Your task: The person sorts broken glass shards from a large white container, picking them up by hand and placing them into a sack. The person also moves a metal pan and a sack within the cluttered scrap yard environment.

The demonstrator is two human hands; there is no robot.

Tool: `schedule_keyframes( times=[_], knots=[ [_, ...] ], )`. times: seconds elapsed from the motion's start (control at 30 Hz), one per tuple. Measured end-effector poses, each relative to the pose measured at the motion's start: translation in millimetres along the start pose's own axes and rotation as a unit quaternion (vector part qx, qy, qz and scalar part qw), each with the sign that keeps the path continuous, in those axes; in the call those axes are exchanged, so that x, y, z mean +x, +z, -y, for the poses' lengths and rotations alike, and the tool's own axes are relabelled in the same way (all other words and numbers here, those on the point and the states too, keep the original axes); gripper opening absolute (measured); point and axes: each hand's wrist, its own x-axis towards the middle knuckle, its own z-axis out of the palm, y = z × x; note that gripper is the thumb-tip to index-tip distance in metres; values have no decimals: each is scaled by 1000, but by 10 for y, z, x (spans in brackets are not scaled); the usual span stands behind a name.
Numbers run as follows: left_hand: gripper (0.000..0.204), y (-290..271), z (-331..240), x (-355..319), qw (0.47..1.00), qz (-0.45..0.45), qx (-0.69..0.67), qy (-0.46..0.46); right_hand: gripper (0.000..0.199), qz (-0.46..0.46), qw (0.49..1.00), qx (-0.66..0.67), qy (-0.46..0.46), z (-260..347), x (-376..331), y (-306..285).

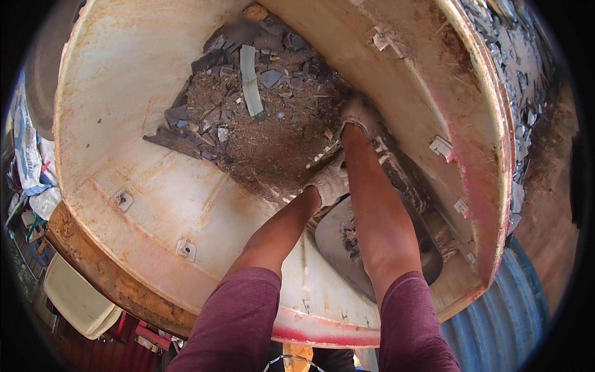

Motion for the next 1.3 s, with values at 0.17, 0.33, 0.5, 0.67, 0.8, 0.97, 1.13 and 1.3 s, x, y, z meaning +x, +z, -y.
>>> schedule_keyframes(
  times=[0.17,0.33,0.5,0.67,0.8,0.97,1.13,1.3],
  knots=[
    [37,331,517,-73,981,9,-192,-16,56,298,907,167,-247,601,-559,-112],
    [41,10,689,-147,923,155,-330,-124,49,186,912,73,-359,114,-455,-582],
    [50,-252,511,-515,965,195,97,144,65,-9,923,-150,-354,-891,-752,-205],
    [47,-515,780,-1401,863,489,48,117,71,83,971,-41,-219,-1250,-1830,283],
    [45,-996,1580,-1655,877,443,32,-182,68,143,986,-89,-17,-930,-2471,360],
    [36,-1286,1909,-1048,952,283,-10,-114,45,512,848,132,-24,-663,-2257,6],
    [39,-1007,1424,171,985,-63,-137,-80,42,230,952,-14,-201,-783,-948,-711],
    [61,-602,785,586,998,49,48,-5,50,-87,972,1,-217,-1184,-391,-344]
  ],
)
